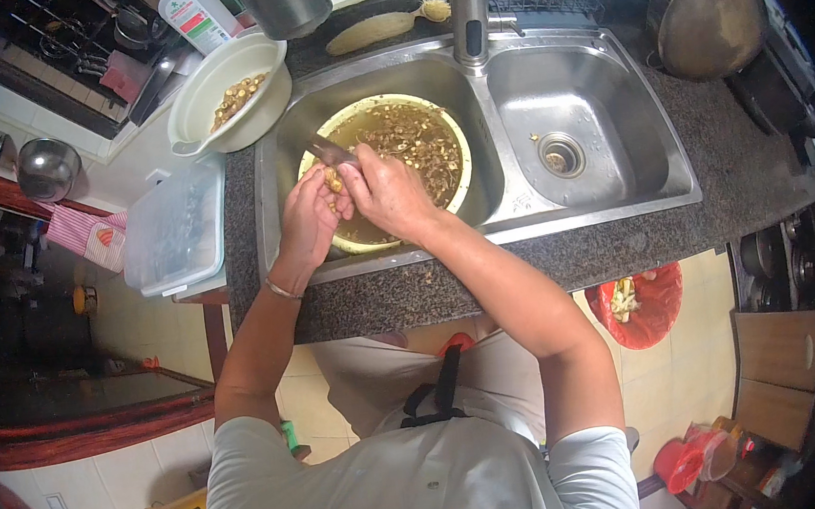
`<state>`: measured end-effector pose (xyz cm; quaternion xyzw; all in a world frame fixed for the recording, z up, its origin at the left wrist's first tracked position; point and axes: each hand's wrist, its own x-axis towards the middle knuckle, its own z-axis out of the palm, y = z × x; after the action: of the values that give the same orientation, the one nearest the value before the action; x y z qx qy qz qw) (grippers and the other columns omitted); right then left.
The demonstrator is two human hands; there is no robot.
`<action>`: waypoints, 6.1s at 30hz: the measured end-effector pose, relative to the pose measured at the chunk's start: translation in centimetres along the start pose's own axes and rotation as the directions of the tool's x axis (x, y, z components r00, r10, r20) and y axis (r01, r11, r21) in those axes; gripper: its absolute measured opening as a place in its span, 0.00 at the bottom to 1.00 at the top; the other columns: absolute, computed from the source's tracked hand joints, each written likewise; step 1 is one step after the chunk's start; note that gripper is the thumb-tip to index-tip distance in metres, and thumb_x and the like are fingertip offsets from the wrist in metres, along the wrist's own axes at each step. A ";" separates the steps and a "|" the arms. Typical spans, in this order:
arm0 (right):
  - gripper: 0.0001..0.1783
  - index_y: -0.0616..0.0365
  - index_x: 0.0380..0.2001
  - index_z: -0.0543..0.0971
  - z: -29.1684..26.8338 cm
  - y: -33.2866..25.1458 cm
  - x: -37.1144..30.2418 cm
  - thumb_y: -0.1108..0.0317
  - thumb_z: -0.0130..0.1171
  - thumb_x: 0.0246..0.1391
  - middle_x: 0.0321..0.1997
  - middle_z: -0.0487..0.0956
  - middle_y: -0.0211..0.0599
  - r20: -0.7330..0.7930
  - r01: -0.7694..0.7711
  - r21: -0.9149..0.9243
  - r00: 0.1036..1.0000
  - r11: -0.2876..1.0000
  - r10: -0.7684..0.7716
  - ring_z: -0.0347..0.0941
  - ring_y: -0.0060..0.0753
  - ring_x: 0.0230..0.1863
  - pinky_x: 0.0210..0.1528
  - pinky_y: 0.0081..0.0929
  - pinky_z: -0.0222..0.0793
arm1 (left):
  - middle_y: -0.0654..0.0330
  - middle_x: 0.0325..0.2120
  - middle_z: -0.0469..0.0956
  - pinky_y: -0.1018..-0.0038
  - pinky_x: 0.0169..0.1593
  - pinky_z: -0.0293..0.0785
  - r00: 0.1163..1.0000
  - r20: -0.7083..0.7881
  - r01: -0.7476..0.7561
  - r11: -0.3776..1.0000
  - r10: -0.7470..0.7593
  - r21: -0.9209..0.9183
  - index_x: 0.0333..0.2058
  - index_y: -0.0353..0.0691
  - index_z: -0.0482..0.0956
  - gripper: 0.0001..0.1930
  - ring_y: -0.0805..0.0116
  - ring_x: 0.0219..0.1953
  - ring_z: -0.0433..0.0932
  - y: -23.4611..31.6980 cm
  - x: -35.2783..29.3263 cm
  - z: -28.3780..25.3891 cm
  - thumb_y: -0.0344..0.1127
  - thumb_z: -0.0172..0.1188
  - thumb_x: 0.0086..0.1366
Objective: The person stands at a kitchen sink and uses a knife to peel small pieces of ginger. They hold the ginger in one hand and scrape the skin off with the knife in the other, dropping the peeled pieces into a bowl of water in the sink.
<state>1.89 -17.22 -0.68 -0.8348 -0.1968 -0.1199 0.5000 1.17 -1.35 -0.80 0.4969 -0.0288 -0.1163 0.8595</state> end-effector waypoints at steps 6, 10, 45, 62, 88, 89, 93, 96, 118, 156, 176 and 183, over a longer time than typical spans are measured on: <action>0.14 0.64 0.33 0.68 0.0 0.3 0.0 0.63 0.51 0.65 0.27 0.81 0.52 0.004 0.021 -0.053 1.000 0.998 -0.021 0.77 0.61 0.29 0.29 0.47 0.71 | 0.60 0.25 0.71 0.76 0.30 0.69 0.999 -0.015 -0.044 0.992 0.046 0.118 0.43 0.30 0.73 0.13 0.74 0.24 0.68 -0.4 -0.2 -0.3 0.34 0.44 0.73; 0.13 0.63 0.33 0.68 0.1 0.4 0.1 0.63 0.52 0.64 0.27 0.81 0.52 -0.025 0.021 -0.109 0.999 0.994 -0.024 0.77 0.60 0.28 0.28 0.47 0.71 | 0.59 0.26 0.74 0.77 0.29 0.71 0.996 -0.028 -0.082 0.979 0.089 0.185 0.46 0.27 0.73 0.14 0.75 0.24 0.70 -0.1 -0.4 -0.1 0.33 0.46 0.72; 0.13 0.60 0.34 0.69 -0.4 0.7 -0.2 0.61 0.52 0.63 0.25 0.80 0.51 -0.069 0.122 -0.060 0.990 0.991 -0.126 0.77 0.60 0.27 0.28 0.51 0.73 | 0.65 0.33 0.75 0.78 0.42 0.76 0.991 0.052 -0.137 0.898 0.127 0.418 0.56 0.28 0.70 0.19 0.79 0.33 0.74 -0.5 0.5 -2.0 0.32 0.55 0.70; 0.11 0.63 0.36 0.68 -0.3 1.1 -0.2 0.65 0.54 0.63 0.29 0.81 0.52 -0.003 0.085 -0.067 0.996 0.994 -0.085 0.78 0.60 0.29 0.29 0.48 0.72 | 0.65 0.30 0.71 0.80 0.41 0.69 0.984 0.125 -0.175 0.804 0.126 0.568 0.55 0.28 0.70 0.18 0.78 0.33 0.71 0.6 -0.1 -1.7 0.35 0.50 0.73; 0.12 0.64 0.35 0.67 -0.6 0.5 0.1 0.65 0.54 0.63 0.30 0.81 0.54 -0.017 0.054 -0.032 0.998 0.998 -0.054 0.78 0.60 0.30 0.30 0.48 0.73 | 0.66 0.32 0.68 0.75 0.43 0.69 0.992 0.110 -0.095 0.923 0.058 0.373 0.52 0.29 0.69 0.16 0.77 0.34 0.66 0.6 0.1 -1.9 0.36 0.47 0.74; 0.12 0.63 0.35 0.67 -0.7 0.4 0.1 0.66 0.54 0.63 0.30 0.81 0.55 0.005 0.038 -0.022 0.999 0.999 -0.037 0.78 0.60 0.30 0.30 0.48 0.73 | 0.66 0.32 0.68 0.75 0.43 0.69 0.992 0.116 -0.086 0.928 0.046 0.362 0.52 0.29 0.70 0.16 0.77 0.34 0.66 0.6 0.2 -2.0 0.36 0.47 0.74; 0.12 0.63 0.34 0.67 -0.2 0.8 0.0 0.65 0.54 0.63 0.29 0.81 0.54 -0.020 0.098 -0.035 0.995 0.995 -0.098 0.78 0.60 0.29 0.30 0.48 0.73 | 0.67 0.32 0.68 0.75 0.44 0.68 0.989 0.136 -0.110 0.898 0.056 0.427 0.49 0.31 0.71 0.14 0.77 0.34 0.66 0.4 0.3 -2.7 0.35 0.46 0.74; 0.12 0.63 0.34 0.68 -0.3 0.8 0.0 0.65 0.55 0.63 0.29 0.81 0.53 -0.039 0.121 -0.082 0.991 0.989 -0.125 0.78 0.59 0.29 0.30 0.48 0.73 | 0.67 0.30 0.68 0.76 0.43 0.69 0.990 0.113 -0.130 0.879 0.088 0.458 0.50 0.30 0.71 0.14 0.77 0.33 0.66 0.6 0.0 -2.1 0.35 0.46 0.74; 0.12 0.64 0.33 0.68 0.1 0.3 -0.1 0.65 0.54 0.63 0.28 0.81 0.54 -0.042 0.059 -0.022 0.997 0.998 -0.060 0.78 0.60 0.29 0.29 0.48 0.73 | 0.68 0.32 0.67 0.77 0.42 0.68 0.989 0.130 -0.110 0.947 0.073 0.302 0.49 0.39 0.69 0.10 0.79 0.33 0.67 0.7 0.4 -1.8 0.35 0.45 0.75; 0.13 0.62 0.34 0.70 0.8 0.6 0.1 0.62 0.54 0.63 0.31 0.82 0.53 -0.004 0.007 -0.100 1.000 0.995 -0.008 0.78 0.61 0.32 0.33 0.50 0.73 | 0.68 0.25 0.68 0.78 0.38 0.68 0.964 0.090 -0.265 0.867 0.251 0.423 0.38 0.36 0.73 0.09 0.80 0.28 0.66 -0.5 0.9 -2.1 0.33 0.47 0.74; 0.16 0.64 0.33 0.70 0.0 1.6 0.2 0.58 0.51 0.64 0.23 0.78 0.57 -0.050 -0.005 -0.054 0.999 0.999 0.003 0.76 0.63 0.28 0.32 0.52 0.71 | 0.64 0.28 0.68 0.74 0.41 0.67 0.995 0.070 -0.089 0.976 0.077 0.199 0.47 0.35 0.69 0.12 0.75 0.30 0.65 0.7 0.4 -0.6 0.37 0.41 0.76; 0.17 0.64 0.34 0.71 -0.3 1.5 0.2 0.58 0.52 0.64 0.25 0.78 0.60 0.037 -0.032 -0.079 0.999 0.996 0.035 0.77 0.64 0.30 0.33 0.52 0.71 | 0.63 0.28 0.68 0.73 0.40 0.67 0.991 0.128 -0.065 0.974 0.037 0.217 0.47 0.35 0.69 0.14 0.74 0.29 0.65 0.3 0.6 -1.2 0.39 0.40 0.77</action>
<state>2.79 -18.06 -1.68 -0.8590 -0.1873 -0.1031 0.4651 1.99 -0.35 -1.21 0.5803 -0.1074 -0.1208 0.7982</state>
